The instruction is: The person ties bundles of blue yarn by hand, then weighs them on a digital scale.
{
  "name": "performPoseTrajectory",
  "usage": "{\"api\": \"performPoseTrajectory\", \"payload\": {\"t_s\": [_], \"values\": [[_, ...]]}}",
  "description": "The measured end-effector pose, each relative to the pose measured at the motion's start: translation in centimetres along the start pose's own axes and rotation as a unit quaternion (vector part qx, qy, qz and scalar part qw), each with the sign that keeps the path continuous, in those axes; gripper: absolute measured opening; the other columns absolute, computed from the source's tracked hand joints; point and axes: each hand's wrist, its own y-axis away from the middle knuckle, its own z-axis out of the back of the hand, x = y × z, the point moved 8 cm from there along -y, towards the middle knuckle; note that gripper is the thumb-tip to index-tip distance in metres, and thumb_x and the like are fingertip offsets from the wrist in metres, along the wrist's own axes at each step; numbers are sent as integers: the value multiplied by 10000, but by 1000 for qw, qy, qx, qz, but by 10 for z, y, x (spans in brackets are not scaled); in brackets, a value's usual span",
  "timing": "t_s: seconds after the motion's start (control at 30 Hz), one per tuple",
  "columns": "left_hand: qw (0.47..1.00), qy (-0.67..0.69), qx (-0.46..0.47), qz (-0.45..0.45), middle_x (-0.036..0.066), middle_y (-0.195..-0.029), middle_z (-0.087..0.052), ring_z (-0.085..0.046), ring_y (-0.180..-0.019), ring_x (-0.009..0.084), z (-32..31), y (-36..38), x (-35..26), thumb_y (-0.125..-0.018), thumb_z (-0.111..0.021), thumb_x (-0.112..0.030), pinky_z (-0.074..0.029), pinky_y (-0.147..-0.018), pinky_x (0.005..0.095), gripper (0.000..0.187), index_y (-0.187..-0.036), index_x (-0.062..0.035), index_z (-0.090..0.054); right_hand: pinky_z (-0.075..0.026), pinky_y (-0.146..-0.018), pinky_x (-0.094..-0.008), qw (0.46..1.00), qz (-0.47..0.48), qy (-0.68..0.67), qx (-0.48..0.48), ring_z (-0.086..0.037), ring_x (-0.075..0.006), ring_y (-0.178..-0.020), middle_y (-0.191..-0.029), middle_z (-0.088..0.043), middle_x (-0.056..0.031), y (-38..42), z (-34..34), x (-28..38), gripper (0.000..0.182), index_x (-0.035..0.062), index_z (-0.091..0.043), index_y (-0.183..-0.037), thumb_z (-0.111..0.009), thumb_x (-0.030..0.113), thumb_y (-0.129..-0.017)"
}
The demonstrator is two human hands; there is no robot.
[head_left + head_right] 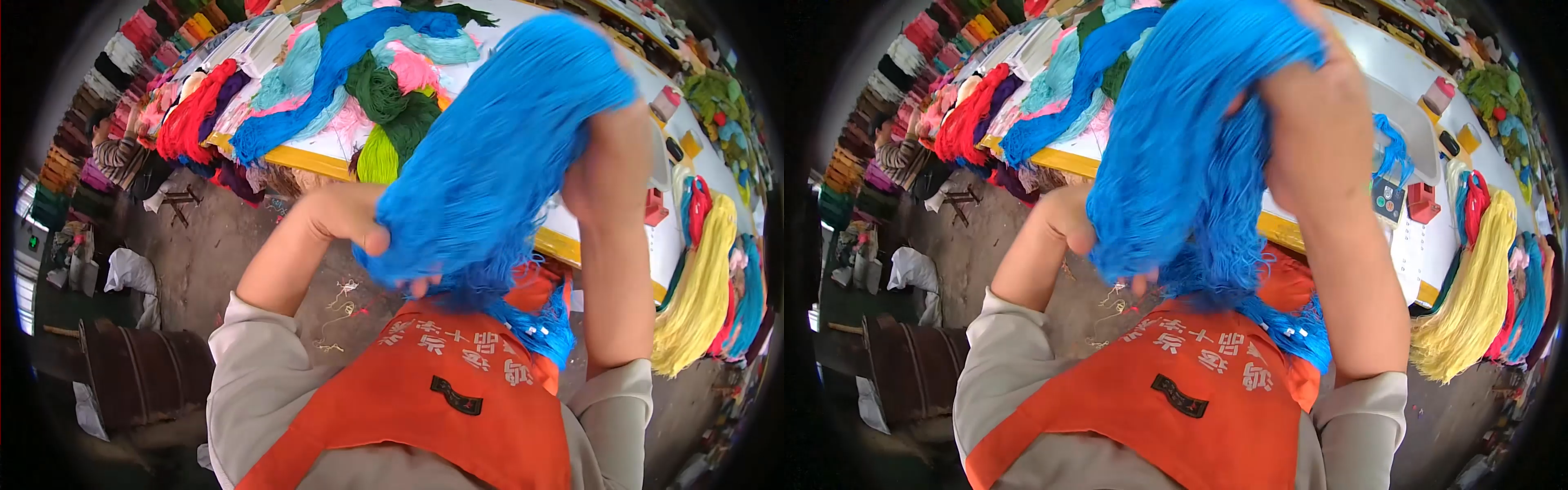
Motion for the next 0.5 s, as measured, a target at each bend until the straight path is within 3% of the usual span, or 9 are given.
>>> {"api": "performPoseTrajectory", "payload": {"t_s": [0.03,0.07,0.1,0.17,0.2,0.3,0.33,0.43,0.5], "values": [[996,50,31,61,195,-1216,-657,-680,-1071,289,-6,2,19,-738,-847,-492,-523,-922,365,894,-1360,37,-482,-532,-791,-327,1000,18,-18,-9,-662,-196,-866,-1016,-695,-90,-7,12,1,277,23,-634,-1179,-537,155,-956],[994,42,71,74,221,-1252,-638,-676,-1098,339,-14,-4,28,-776,-840,-415,-529,-935,407,862,-1392,42,-448,-539,-918,-388,957,-69,-282,-10,-677,-262,-1021,-1123,-696,-131,-9,20,-18,324,7,-620,-1229,-528,206,-990],[993,25,89,72,231,-1272,-625,-673,-1105,341,-22,-10,32,-782,-844,-367,-532,-930,417,855,-1407,43,-427,-561,-721,-328,947,-111,-268,-135,-690,-174,-775,-947,-723,-80,-11,17,-25,212,37,-672,-1050,-590,189,-928],[991,70,112,-5,262,-1312,-594,-656,-1125,386,-42,-16,26,-809,-826,-194,-536,-925,471,809,-1439,46,-377,-556,-696,-335,944,-188,-236,-135,-689,-189,-766,-918,-722,-87,-2,20,-61,230,43,-669,-1053,-605,218,-918],[983,135,107,-65,277,-1325,-577,-646,-1129,413,-48,-17,14,-813,-806,-142,-538,-923,485,789,-1441,50,-369,-548,-673,-343,921,-275,-182,-210,-686,-212,-736,-860,-714,-97,20,6,-67,271,39,-665,-1038,-592,278,-933],[958,223,84,-162,324,-1376,-512,-615,-1138,487,-58,-6,-26,-832,-758,-99,-548,-910,512,757,-1449,65,-350,-530,-795,-363,923,-368,112,16,-671,-246,-930,-1055,-686,-148,49,-3,-137,354,4,-602,-1194,-623,184,-890],[969,98,6,-226,326,-1393,-494,-589,-1176,484,-51,7,-46,-862,-702,-249,-536,-944,504,800,-1475,59,-289,-520,-870,-370,916,-331,188,128,-654,-250,-1034,-1145,-663,-161,62,-20,-132,423,-1,-568,-1259,-636,132,-863],[865,-135,-226,-428,309,-1486,-388,-468,-1315,471,-56,43,-104,-890,-591,-593,-500,-1028,490,994,-1535,38,-174,-431,-1053,-371,928,-292,188,135,-544,-233,-1250,-1271,-597,-122,87,-11,-135,560,34,-507,-1345,-646,11,-803],[784,-197,-394,-438,276,-1600,-193,-262,-1458,454,-68,57,-115,-826,-621,-630,-402,-1114,513,1074,-1558,10,-166,-442,-1018,-310,956,-243,140,84,-547,-185,-1194,-1278,-578,-75,84,-7,-109,491,44,-523,-1312,-604,-43,-836]]}}
